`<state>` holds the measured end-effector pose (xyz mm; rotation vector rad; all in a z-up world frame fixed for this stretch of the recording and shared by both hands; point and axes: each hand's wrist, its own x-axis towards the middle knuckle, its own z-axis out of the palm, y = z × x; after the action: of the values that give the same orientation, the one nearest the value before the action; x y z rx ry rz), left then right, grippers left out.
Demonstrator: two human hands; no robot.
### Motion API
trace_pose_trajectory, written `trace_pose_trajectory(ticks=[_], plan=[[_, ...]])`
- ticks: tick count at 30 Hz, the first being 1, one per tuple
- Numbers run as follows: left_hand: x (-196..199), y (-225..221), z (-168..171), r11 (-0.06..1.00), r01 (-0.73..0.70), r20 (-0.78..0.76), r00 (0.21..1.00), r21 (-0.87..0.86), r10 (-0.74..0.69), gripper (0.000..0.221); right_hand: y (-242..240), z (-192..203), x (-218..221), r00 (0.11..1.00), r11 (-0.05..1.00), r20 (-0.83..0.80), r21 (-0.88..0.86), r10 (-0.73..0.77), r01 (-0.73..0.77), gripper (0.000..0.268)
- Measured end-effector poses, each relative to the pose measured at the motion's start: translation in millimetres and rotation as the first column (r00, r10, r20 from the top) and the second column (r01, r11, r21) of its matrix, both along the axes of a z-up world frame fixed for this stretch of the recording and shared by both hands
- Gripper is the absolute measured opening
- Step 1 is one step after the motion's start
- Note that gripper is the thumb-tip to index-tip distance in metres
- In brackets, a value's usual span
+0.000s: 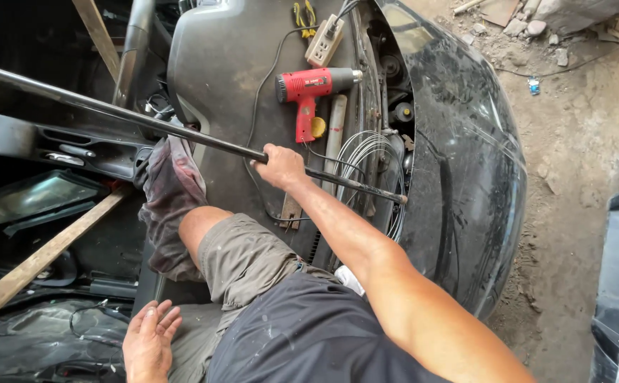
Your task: The person heats the edge of a car windshield with a red heat gun, moving it along the glass and frame. They then set the heat gun down and use a long metal rod to press and lever against the windshield frame, working around the glass to loosen it from the car body.
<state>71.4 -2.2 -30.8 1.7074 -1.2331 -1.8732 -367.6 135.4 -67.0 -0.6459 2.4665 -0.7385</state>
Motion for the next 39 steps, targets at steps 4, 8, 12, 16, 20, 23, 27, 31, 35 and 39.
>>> trace_pose_trajectory(ticks=[4, 8, 12, 16, 20, 23, 27, 31, 35, 39], plan=[[29, 1, -11, 0.999, -0.043, 0.007, 0.999, 0.021, 0.043, 0.045, -5, 10, -9, 0.999, 0.997, 0.036, 0.072, 0.004, -0.006, 0.041], [39, 6, -13, 0.999, -0.03, -0.015, 0.999, 0.026, 0.03, 0.045, -5, 1, -19, 0.998, 0.996, 0.022, 0.063, 0.067, -0.068, 0.034], [37, 9, -6, 0.999, -0.035, -0.019, 0.999, 0.021, 0.035, 0.045, -4, -7, -28, 0.981, 0.986, 0.129, 0.066, 0.146, -0.156, 0.03], [30, 7, 0, 0.999, -0.045, -0.021, 0.999, 0.015, 0.046, 0.045, -2, -3, -17, 0.99, 0.994, 0.118, 0.061, 0.081, -0.089, 0.029], [42, 6, -11, 0.999, -0.031, -0.036, 0.999, 0.028, 0.032, 0.046, 0, -31, -34, 0.868, 0.984, 0.465, -0.125, 0.173, -0.129, 0.039], [38, 5, -6, 0.999, -0.04, -0.038, 0.998, 0.019, 0.041, 0.047, -15, -41, -51, 0.627, 0.968, 0.739, -0.203, 0.249, -0.145, 0.045], [63, 2, -15, 0.994, -0.105, -0.084, 0.991, 0.018, 0.106, 0.051, -15, -37, -41, 0.835, 0.952, 0.458, -0.134, 0.306, -0.275, 0.035], [68, -3, -27, 0.995, -0.097, -0.121, 0.988, 0.029, 0.1, 0.054, -12, -39, -27, 0.943, 0.963, 0.208, -0.125, 0.259, -0.237, 0.031], [58, 2, -10, 0.996, -0.081, -0.054, 0.995, 0.029, 0.083, 0.053, -7, -3, -8, 0.967, 0.988, 0.204, -0.035, 0.151, -0.147, 0.033], [56, 0, -5, 0.998, -0.048, -0.013, 0.999, 0.027, 0.048, 0.052, -7, 7, -4, 0.993, 0.992, 0.073, 0.077, 0.096, -0.102, 0.025]])
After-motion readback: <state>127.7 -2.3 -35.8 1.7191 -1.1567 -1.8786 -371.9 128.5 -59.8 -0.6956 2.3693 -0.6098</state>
